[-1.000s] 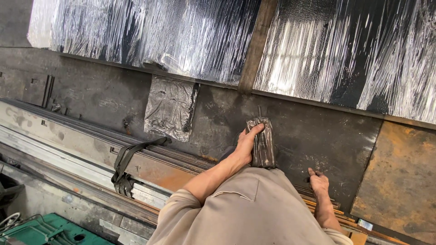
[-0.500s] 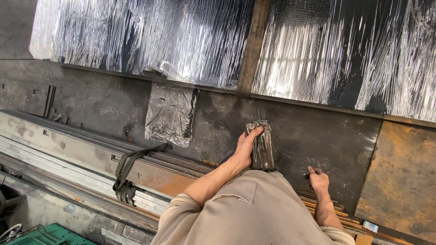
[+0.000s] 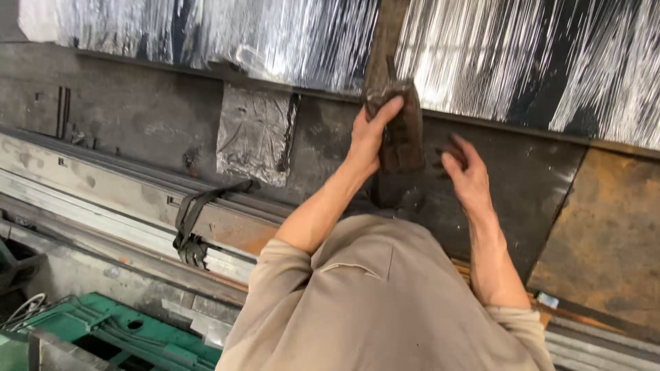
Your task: Moving large plastic-wrapped metal sheets across a factory floor using an overhead crane and remote control.
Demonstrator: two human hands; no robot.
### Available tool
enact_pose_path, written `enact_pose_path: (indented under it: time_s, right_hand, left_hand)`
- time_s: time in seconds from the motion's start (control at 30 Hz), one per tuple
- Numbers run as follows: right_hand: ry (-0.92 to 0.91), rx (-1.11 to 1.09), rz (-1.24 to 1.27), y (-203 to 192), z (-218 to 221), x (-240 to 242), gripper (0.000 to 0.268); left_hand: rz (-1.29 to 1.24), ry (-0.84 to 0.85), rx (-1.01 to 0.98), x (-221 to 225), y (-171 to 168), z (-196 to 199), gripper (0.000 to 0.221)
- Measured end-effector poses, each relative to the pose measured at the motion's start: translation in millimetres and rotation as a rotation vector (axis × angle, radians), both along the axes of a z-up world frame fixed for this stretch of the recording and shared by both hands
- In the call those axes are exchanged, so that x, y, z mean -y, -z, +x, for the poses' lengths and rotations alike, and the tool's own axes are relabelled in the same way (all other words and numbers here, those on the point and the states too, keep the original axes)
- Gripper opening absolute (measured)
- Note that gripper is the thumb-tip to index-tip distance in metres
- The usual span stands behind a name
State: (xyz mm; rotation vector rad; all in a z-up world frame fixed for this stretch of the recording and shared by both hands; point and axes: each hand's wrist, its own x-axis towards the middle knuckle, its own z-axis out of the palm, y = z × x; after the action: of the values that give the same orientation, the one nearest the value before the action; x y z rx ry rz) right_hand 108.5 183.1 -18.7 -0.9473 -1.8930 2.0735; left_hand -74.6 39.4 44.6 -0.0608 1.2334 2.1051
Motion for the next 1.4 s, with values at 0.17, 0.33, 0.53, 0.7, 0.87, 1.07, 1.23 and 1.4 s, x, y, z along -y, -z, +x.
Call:
enact_pose_path:
  time_s: [0.17,0.33,0.53,0.7,0.87,1.07,1.23,1.4]
  right_hand:
    - [-0.102,-0.196,0.15,-78.2,-54.8,22.2,0.066]
    - [-0.077,-0.168,0.167,-88.3,-61.7,35.0,0.06]
    - [-0.055,-0.098,0.359,-49.0,-79.1,38.9,0.053]
    - [-0.061,-0.069,0.182,-21.3,-79.7,50.5,0.061]
    - [-0.061,-0.048,0.149,-12.8,-89.4,48.4,0.065]
    - [-0.045,-0.02,0.113,9.8,-97.4,46.1,0.064]
    - [-0.016,0.005,0.029,-7.6,-102.7,46.0,0.06]
    - [0.002,0.002,0.006,9.2,-100.2,46.7,0.058]
  left_hand:
    - [0.059,0.054,-0.13,-10.6,-43.4,-4.6,0.037]
    - [0.023,0.021,-0.225,-5.9,-37.6,3.8,0.038]
    - [-0.011,-0.029,-0.165,-4.4,-13.0,-12.9,0.034]
    - [-0.045,-0.034,-0.008,8.8,-1.7,-9.2,0.029]
    - [-0.006,-0.025,0.006,8.9,-4.3,-14.5,0.029]
    - [-0.005,-0.038,0.071,8.8,-6.5,-17.5,0.03]
    - [-0.023,-0.038,-0.009,5.8,6.0,-12.5,0.03]
    - [-0.099,-0.038,-0.025,4.5,17.1,-8.3,0.03]
